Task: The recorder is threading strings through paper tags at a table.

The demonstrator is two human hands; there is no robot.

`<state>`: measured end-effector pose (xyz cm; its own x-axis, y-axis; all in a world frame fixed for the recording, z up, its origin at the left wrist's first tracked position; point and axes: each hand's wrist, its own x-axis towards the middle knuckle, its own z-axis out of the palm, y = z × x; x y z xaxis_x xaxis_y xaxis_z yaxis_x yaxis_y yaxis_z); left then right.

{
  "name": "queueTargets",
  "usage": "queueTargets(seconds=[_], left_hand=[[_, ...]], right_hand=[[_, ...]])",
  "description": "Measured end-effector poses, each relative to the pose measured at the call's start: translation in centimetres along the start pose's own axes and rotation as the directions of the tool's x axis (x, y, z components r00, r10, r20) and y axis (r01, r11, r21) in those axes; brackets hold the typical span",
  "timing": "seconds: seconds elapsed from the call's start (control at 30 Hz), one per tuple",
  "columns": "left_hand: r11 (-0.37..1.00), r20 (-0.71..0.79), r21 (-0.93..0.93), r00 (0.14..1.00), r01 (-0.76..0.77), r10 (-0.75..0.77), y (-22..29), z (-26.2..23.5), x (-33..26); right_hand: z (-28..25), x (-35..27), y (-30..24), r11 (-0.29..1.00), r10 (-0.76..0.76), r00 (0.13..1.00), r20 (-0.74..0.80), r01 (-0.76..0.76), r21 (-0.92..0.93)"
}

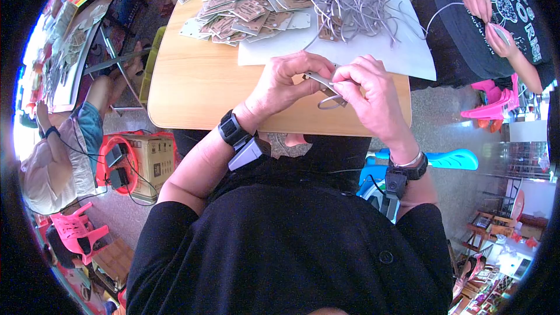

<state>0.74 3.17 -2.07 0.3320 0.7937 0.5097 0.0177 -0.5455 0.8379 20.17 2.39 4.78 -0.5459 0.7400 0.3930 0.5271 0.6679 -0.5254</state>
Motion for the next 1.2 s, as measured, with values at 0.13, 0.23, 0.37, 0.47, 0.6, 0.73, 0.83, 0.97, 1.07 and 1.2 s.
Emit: queueTargets(seconds=[0.13,0.23,0.37,0.47,0.6,0.73,0.83,0.97,1.07,1.2], left_hand=[[1.0,0.007,0.002,1.0,0.013,-0.013,0.3,0.0,-0.1],[0.999,0.026,0.01,0.998,0.051,-0.051,0.5,0.0,-0.2],[0.983,0.037,-0.031,0.983,0.182,-0.18,0.5,0.0,-0.4],[0.983,-0.017,0.061,0.985,0.172,-0.172,0.2,0.3,-0.3],[0.954,-0.115,0.16,0.964,0.254,-0.238,-0.1,0.5,-0.3],[0.944,-0.109,0.089,0.945,0.318,-0.308,-0.4,0.5,-0.4],[0.925,-0.044,-0.018,0.924,0.379,-0.379,-0.2,0.3,-0.2],[0.957,-0.092,-0.027,0.953,0.288,-0.289,-1.0,0.6,-0.3],[0.967,-0.086,0.048,0.966,0.249,-0.245,-1.1,0.5,-0.2],[0.951,-0.05,0.07,0.953,0.301,-0.298,-0.7,0.2,-0.1]], right_hand=[[-0.4,0.1,0.0,0.996,-0.036,0.997,0.062,0.041,-0.081],[-0.5,0.4,-0.5,0.988,-0.059,0.993,0.102,0.073,-0.138],[-0.1,0.1,-0.2,0.99,-0.032,0.991,0.126,0.049,-0.133],[0.4,-0.1,0.2,0.996,0.038,0.992,0.122,-0.029,-0.079],[1.0,-0.2,0.5,0.997,0.044,0.995,0.088,-0.038,-0.069],[1.4,0.1,1.2,0.995,0.02,0.997,0.078,-0.012,-0.099],[1.6,0.1,1.4,0.996,0.048,0.997,0.06,-0.044,-0.074],[1.7,0.3,1.5,0.995,0.07,0.996,0.056,-0.065,-0.079],[1.8,0.3,1.5,0.989,0.145,0.988,0.056,-0.142,-0.046],[1.5,0.4,1.6,0.962,0.243,0.966,0.091,-0.252,0.103]])
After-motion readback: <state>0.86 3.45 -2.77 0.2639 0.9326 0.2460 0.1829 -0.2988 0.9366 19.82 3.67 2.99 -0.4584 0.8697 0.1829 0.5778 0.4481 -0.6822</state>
